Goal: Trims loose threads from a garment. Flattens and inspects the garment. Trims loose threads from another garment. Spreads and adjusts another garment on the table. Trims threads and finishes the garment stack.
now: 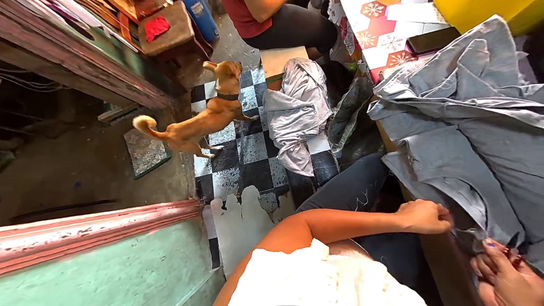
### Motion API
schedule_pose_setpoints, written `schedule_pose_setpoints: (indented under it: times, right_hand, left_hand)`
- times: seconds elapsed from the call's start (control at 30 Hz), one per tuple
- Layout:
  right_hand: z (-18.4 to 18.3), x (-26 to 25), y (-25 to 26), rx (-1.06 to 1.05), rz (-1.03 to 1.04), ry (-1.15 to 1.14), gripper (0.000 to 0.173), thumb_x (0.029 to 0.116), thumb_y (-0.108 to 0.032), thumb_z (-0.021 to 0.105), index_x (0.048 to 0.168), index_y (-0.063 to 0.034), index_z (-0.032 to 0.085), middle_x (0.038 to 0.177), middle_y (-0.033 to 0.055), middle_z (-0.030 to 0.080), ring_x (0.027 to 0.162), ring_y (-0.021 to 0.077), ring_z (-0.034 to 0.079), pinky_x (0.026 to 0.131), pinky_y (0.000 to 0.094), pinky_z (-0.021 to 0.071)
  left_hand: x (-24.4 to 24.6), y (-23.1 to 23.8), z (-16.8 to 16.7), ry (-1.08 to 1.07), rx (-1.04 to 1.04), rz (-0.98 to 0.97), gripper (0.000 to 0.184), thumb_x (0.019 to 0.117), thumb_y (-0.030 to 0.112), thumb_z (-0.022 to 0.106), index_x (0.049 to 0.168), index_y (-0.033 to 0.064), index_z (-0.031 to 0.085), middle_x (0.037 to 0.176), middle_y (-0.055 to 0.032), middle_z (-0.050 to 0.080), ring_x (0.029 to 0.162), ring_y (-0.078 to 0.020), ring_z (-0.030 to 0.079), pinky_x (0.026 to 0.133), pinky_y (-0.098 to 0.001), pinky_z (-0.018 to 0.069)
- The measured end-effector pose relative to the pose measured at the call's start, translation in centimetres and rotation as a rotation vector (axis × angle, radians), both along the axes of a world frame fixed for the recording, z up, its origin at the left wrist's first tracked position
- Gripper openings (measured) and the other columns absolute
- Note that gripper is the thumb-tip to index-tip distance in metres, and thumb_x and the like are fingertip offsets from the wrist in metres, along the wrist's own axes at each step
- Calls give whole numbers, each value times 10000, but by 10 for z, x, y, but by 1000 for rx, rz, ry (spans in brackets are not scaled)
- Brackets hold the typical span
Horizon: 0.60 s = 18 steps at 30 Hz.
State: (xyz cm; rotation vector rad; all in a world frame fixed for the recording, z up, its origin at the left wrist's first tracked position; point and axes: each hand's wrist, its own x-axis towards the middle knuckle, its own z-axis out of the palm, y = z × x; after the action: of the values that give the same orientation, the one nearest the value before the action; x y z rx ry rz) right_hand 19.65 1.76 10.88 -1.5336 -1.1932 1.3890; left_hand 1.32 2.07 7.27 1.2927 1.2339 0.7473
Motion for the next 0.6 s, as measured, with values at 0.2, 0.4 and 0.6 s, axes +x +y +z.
schedule_pose_setpoints:
  times: [0.2, 0.4, 0.6]
  right_hand:
    - [-1, -2, 0, -45, -98, 140, 289, 1054, -105, 472, 816, -202, 602, 465, -148, 401, 372, -31, 342, 396, 135, 342]
    - [-4, 11, -1, -70, -92, 242, 369, 1062, -110, 458, 729, -220, 576, 438, -139, 351, 360, -28, 325, 397, 138, 341]
    - [-2, 3, 1, -63, -95, 205, 364, 1066, -132, 446, 743, -201, 599, 452, -142, 365, 369, -27, 315, 393, 144, 326]
  left_hand:
    - [27, 8, 11, -258, 58, 7, 195, 978, 70, 672, 1021, -120, 689, 803, -175, 713, 653, -183, 677, 698, -348, 575]
    - [23, 0, 10, -220, 73, -39, 191, 1006, 72, 624, 1045, -96, 707, 781, -153, 704, 605, -158, 647, 630, -313, 560]
    - [29, 8, 16, -138, 207, -7, 220, 1035, 69, 572, 984, -103, 698, 766, -164, 705, 612, -186, 672, 649, -338, 570]
